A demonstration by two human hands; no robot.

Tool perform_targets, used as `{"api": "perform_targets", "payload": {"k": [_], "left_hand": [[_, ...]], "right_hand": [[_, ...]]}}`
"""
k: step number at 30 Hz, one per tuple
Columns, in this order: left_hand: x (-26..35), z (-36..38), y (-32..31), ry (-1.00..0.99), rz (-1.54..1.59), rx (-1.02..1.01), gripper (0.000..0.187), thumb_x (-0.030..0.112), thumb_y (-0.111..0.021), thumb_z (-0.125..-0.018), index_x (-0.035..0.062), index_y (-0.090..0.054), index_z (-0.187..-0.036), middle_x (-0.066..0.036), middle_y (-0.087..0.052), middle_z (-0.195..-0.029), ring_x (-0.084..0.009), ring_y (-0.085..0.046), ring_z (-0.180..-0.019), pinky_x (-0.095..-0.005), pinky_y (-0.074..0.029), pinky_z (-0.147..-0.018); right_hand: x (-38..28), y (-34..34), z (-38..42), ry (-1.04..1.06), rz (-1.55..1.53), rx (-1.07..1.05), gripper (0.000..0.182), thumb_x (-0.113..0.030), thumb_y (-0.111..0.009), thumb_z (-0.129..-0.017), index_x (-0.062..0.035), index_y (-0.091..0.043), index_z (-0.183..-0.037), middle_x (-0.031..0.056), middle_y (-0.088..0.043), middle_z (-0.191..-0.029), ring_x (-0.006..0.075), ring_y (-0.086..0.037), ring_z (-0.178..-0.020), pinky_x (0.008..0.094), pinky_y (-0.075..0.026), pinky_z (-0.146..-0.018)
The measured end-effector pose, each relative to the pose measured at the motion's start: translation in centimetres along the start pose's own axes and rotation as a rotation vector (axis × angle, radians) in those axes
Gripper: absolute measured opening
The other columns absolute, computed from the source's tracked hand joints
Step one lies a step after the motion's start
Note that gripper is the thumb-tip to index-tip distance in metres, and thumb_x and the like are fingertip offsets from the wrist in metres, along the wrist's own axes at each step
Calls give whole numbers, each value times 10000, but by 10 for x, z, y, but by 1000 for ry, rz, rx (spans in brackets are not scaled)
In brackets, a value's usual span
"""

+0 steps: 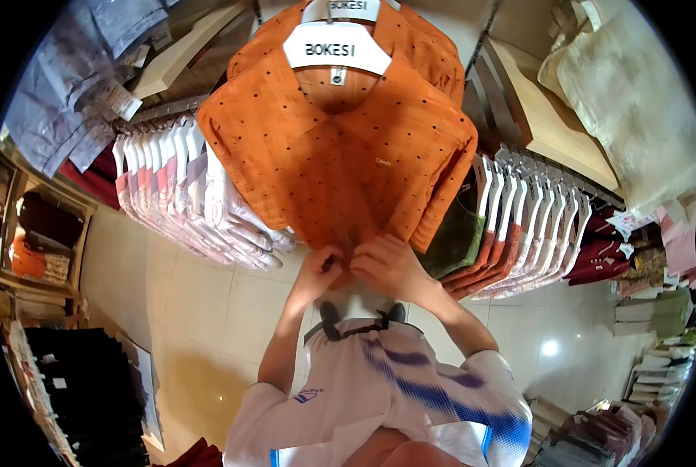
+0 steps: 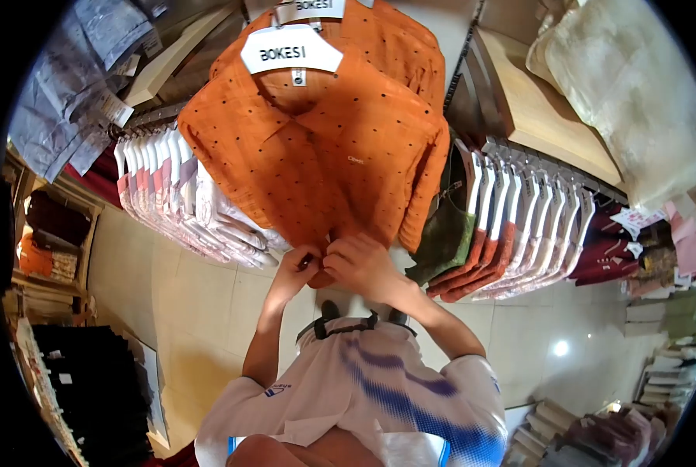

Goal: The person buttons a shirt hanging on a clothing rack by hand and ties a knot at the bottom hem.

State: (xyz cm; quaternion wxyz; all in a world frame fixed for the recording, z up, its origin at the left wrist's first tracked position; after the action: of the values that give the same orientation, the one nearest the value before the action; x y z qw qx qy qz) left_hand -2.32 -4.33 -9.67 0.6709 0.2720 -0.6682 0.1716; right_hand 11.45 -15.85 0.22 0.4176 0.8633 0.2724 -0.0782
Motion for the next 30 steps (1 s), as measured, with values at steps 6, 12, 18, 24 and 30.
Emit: {"api": "perform_targets", "payload": {"k": [6,12,18,24,30], "left_hand": [[-37,1,0,-52,-171,71,37,1,-603,-902,-19,-586,-928,-27,-561,-779,-84,-545,-704,-233,-434,-613],[-79,0,-11,98,-145,-59,96,30,-576,-934,26,-543,-1024,-41,-559,-742,-83,-543,-568,-235,-446,-363],[-106,3,-13,132,-5,-21,59,-1,-557,-924,20,-537,-976,-39,-563,-779,-105,-564,-616,-262,-526,-438],[-118,6,-5,-85,-299,-4,85,-38,-580,-886,17,-547,-943,-59,-594,-814,-139,-605,-704,-276,-530,-629],[-125,16,5,-19,-255,19,85,1,-614,-844,18,-565,-911,-93,-618,-809,-184,-605,-747,-308,-488,-661]], "right_hand": [[2,5,12,54,0,-155,127,-152,-670,-794,-85,-612,-884,35,-595,-918,222,-598,-881,364,-463,-754],[3,37,5,-16,27,-203,119,-177,-652,-819,-84,-616,-883,35,-574,-887,226,-588,-863,363,-460,-753],[9,56,2,-38,103,-169,115,-162,-671,-804,-85,-638,-883,31,-585,-894,218,-588,-857,347,-465,-751],[16,95,-33,62,232,51,174,-121,-721,-767,-46,-633,-897,87,-594,-969,233,-581,-901,362,-483,-758],[28,153,-114,39,608,376,408,-209,-714,-809,-30,-563,-1142,142,-558,-1115,332,-553,-1000,408,-452,-867]]}}
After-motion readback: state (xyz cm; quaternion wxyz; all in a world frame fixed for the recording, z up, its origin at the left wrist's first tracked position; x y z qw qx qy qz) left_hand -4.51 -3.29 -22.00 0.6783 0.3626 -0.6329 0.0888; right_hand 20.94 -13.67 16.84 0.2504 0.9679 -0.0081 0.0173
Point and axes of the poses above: each hand's wrist, its own z-axis away from the middle knuckle, its own y-axis out of the back of the hand, x = y × z, the point moved 4 cm from there along -z, towards the middle knuckle
